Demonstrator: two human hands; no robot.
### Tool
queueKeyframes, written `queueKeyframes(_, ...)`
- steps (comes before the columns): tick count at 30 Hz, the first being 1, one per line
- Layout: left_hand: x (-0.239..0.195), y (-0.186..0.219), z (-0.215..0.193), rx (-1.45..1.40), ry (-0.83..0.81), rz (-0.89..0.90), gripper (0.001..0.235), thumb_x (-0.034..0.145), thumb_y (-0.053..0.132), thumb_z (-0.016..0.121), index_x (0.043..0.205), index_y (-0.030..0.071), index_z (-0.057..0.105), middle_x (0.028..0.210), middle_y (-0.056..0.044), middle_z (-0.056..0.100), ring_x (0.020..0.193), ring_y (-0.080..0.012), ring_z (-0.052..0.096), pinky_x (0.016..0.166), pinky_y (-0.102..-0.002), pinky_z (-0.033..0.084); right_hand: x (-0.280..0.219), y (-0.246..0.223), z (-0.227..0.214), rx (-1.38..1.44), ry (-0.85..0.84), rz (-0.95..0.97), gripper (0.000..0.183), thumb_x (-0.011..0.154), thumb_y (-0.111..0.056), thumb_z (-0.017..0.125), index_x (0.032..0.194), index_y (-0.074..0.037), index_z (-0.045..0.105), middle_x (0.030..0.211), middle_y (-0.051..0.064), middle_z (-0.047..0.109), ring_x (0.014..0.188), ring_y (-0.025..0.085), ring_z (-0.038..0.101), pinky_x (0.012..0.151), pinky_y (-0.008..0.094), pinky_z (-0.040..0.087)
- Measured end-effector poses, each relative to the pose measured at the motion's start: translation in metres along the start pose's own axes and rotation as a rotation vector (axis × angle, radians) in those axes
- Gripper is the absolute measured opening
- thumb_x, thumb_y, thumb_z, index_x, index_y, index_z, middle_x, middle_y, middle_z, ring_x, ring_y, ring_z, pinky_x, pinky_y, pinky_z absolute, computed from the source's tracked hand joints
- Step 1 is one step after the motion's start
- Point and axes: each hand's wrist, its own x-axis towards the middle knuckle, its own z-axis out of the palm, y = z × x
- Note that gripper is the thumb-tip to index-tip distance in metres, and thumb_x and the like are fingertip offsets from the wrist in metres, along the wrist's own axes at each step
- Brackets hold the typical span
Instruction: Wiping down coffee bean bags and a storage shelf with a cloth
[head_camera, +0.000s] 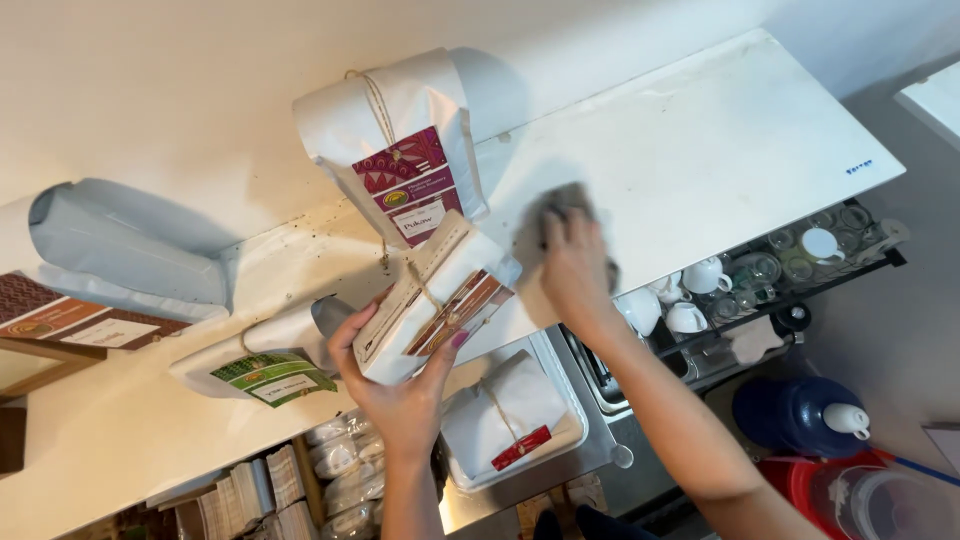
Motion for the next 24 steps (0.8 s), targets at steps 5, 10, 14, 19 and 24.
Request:
queueKeyframes(5,0.003,0.005,0.006,-0.100,0.002,-0.083,0.080,0.063,-0.005,0.089,0.129,0.008,0.045,0.134,-0.024,0.056,0.129,-0.0332,0.059,0.107,-0.045,0.057,0.073,0.112,-0.029,0.357,0.092,0.017,0.050,0.089,0.005,0.038,0.130,0.003,0.066,0.103,0.021,0.064,0.089,0.039,0.060,0.079,0.050,0.047)
queueKeyframes(10,-0.003,0.005,-0.003,-0.055,-0.012,-0.071,0.076,0.067,0.005,0.090,0.129,0.008,0.046,0.133,-0.021,0.058,0.128,-0.0302,0.060,0.112,-0.043,0.052,0.137,0.340,-0.062,-0.223,0.291,-0.005,0.049,0.078,0.008,0.051,0.125,0.003,0.063,0.110,0.034,0.057,0.090,0.051,0.046,0.075,0.060,0.037)
queueKeyframes(14,-0.013,0.005,-0.013,-0.016,-0.003,-0.106,0.078,0.063,0.004,0.092,0.127,0.008,0.048,0.132,-0.020,0.059,0.127,-0.0297,0.060,0.113,-0.042,0.050,0.166,0.306,-0.002,-0.349,0.010,0.357,0.037,0.106,-0.028,0.053,0.125,0.002,0.064,0.127,0.033,0.054,0.112,0.052,0.045,0.086,0.066,0.044)
queueKeyframes(19,-0.019,0.007,-0.014,0.051,0.000,-0.067,0.079,0.064,0.009,0.093,0.128,0.009,0.048,0.130,-0.017,0.058,0.126,-0.0286,0.061,0.114,-0.042,0.050,0.171,0.195,0.083,-0.453,0.170,0.116,0.034,0.076,-0.023,0.065,0.103,-0.004,0.057,0.107,0.023,0.059,0.093,0.043,0.052,0.084,0.053,0.042)
queueKeyframes(24,-0.022,0.006,-0.014,0.059,0.005,-0.073,0.083,0.061,0.008,0.093,0.130,0.009,0.047,0.131,-0.017,0.055,0.124,-0.0289,0.059,0.110,-0.041,0.053,0.145,0.109,0.108,-0.143,0.010,-0.026,0.038,0.082,-0.022,0.065,0.116,-0.007,0.059,0.117,0.022,0.054,0.104,0.045,0.053,0.084,0.057,0.045)
